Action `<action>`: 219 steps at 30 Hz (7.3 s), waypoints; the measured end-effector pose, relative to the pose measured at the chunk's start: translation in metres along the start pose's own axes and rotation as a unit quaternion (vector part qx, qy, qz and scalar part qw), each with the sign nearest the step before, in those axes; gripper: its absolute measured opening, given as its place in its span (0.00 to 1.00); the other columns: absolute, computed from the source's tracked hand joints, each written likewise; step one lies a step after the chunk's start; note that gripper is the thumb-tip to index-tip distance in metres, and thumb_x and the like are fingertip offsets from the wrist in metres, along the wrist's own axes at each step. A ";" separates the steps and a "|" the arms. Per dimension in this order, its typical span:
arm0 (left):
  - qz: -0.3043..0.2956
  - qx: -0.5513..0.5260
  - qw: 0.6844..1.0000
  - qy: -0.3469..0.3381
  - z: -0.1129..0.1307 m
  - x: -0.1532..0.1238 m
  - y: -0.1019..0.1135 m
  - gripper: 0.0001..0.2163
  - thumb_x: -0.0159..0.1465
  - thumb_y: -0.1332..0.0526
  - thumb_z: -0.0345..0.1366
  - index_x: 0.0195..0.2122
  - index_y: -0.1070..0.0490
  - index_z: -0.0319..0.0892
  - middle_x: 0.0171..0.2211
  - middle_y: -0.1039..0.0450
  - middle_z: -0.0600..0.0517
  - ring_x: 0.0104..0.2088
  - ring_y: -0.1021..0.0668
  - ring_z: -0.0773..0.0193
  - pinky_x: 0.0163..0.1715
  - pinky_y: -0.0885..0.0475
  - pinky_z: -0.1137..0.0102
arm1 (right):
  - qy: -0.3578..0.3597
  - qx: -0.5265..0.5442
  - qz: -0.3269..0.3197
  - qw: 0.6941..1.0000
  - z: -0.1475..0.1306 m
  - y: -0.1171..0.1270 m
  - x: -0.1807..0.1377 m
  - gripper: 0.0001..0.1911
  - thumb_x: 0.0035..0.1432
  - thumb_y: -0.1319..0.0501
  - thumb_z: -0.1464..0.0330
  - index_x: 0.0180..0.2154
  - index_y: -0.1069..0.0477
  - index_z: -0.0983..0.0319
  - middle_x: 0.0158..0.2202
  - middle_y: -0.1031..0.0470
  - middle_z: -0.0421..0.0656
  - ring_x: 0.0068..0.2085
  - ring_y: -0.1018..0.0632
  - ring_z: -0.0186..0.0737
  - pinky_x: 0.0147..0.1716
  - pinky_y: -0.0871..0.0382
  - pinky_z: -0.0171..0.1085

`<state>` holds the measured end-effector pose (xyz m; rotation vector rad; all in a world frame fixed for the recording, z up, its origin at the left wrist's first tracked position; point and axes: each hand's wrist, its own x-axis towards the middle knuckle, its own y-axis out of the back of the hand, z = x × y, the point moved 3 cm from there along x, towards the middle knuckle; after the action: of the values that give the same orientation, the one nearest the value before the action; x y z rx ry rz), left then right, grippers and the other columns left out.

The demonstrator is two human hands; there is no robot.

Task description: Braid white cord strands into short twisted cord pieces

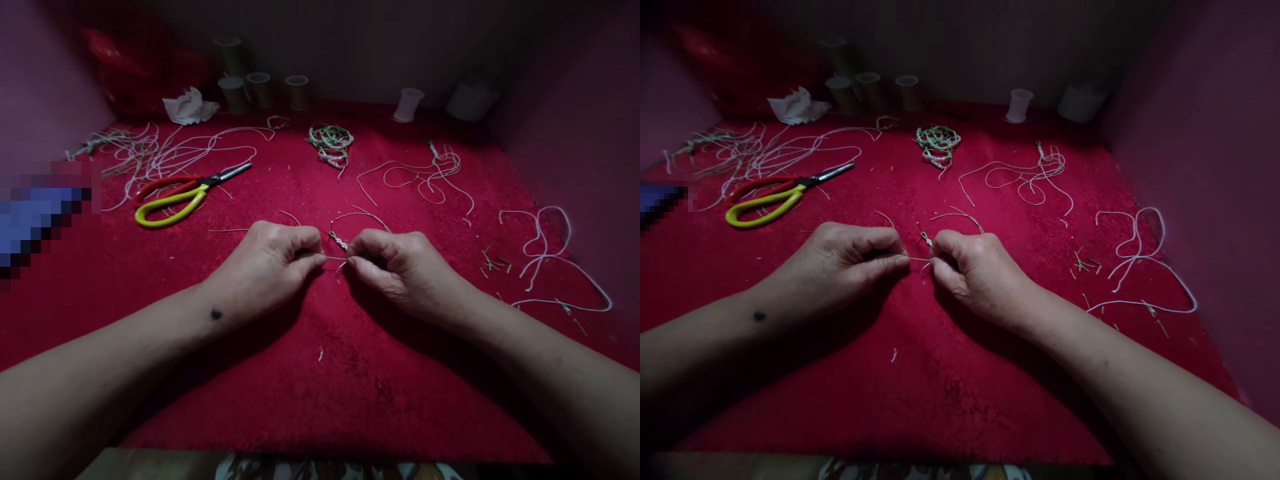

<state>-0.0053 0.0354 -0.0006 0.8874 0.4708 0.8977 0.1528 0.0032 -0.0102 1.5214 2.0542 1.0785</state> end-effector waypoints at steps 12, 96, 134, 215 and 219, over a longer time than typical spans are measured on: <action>0.089 0.011 0.995 -0.048 0.009 -0.007 0.007 0.08 0.56 0.43 0.28 0.38 0.32 0.39 0.27 0.29 0.52 0.26 0.30 0.68 0.28 0.36 0.72 | -0.012 0.022 0.004 1.000 0.002 -0.001 0.000 0.06 0.55 0.45 0.74 0.27 0.33 0.64 0.20 0.38 0.35 0.22 0.38 0.27 0.23 0.45 0.29; -0.103 -0.324 0.924 0.178 0.012 -0.006 -0.023 0.04 0.61 0.47 0.31 0.30 0.35 0.41 0.12 0.36 0.59 0.10 0.36 0.74 0.09 0.41 0.80 | -0.055 -0.091 -0.058 0.993 0.000 0.006 -0.005 0.08 0.54 0.44 0.71 0.29 0.26 0.63 0.19 0.32 0.38 0.20 0.37 0.28 0.22 0.48 0.31; -0.114 -0.147 0.980 0.066 0.009 -0.002 -0.008 0.08 0.61 0.48 0.33 0.30 0.30 0.39 0.17 0.34 0.57 0.18 0.31 0.73 0.20 0.39 0.79 | -0.145 0.064 -0.109 0.981 -0.002 0.006 -0.003 0.11 0.56 0.46 0.68 0.29 0.26 0.64 0.25 0.27 0.41 0.26 0.30 0.32 0.25 0.41 0.31; 0.024 -0.070 0.995 -0.064 0.006 -0.011 -0.005 0.08 0.59 0.45 0.26 0.39 0.37 0.42 0.28 0.33 0.57 0.27 0.31 0.73 0.28 0.35 0.77 | -0.252 0.183 -0.129 0.942 -0.002 0.004 -0.002 0.10 0.53 0.45 0.69 0.23 0.31 0.65 0.18 0.40 0.36 0.22 0.40 0.28 0.19 0.47 0.29; 0.096 -0.009 0.990 -0.099 0.007 -0.015 -0.001 0.07 0.60 0.47 0.24 0.38 0.37 0.41 0.35 0.33 0.52 0.34 0.29 0.69 0.32 0.33 0.75 | -0.263 0.178 -0.129 0.940 -0.003 0.005 -0.002 0.10 0.54 0.44 0.67 0.24 0.30 0.65 0.19 0.39 0.37 0.22 0.40 0.29 0.19 0.47 0.30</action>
<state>-0.0083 0.0196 0.0031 1.0072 0.2073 0.9748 0.1547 0.0013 -0.0050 1.4376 2.0366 0.1693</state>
